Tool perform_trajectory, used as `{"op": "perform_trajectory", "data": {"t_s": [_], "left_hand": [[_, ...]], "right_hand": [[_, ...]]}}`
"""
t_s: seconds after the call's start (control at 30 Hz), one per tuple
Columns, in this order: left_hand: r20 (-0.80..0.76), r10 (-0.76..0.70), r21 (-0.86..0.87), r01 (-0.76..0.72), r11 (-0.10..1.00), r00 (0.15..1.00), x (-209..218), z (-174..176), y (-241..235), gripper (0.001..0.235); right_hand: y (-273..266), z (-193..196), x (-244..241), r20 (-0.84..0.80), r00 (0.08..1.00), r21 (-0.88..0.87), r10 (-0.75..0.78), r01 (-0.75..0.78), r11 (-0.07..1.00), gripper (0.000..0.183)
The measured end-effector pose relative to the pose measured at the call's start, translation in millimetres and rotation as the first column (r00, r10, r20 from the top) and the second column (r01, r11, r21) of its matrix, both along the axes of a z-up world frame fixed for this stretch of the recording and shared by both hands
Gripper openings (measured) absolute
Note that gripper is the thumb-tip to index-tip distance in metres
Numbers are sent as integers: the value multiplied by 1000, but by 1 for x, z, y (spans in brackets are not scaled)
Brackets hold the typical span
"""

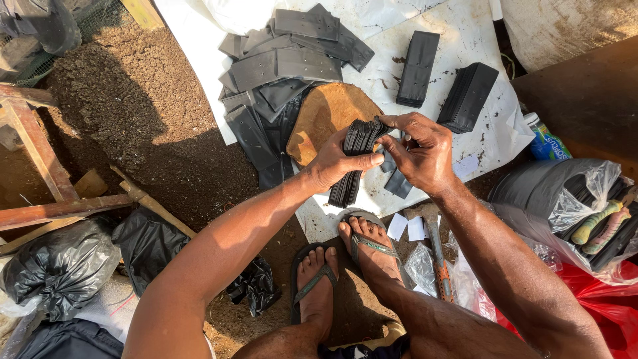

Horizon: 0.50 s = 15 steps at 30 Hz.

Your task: The person repeatedly picks up small black rubber pieces, places them on a wooden block, and strikes them with a hammer. They handle the pieces one at a time, occasionally stacking them, and continue hammering throughout the clip.

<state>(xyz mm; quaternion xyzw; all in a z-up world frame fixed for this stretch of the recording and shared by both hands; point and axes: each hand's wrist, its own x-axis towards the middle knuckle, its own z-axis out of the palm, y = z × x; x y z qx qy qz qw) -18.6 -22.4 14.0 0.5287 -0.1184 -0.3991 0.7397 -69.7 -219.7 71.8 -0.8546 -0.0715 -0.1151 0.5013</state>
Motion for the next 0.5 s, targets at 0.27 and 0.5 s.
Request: {"op": "perform_trajectory", "data": {"t_s": [0.27,0.5], "left_hand": [[-141,-31,-135,11,991,990,3,8,1,39],[-279,-22,-182,-30,983,960,5,9,3,37]], "right_hand": [[1,5,3,160,987,-97,-2,18,995,24],[-1,6,5,-31,995,-53,98,-99,994,23]]}}
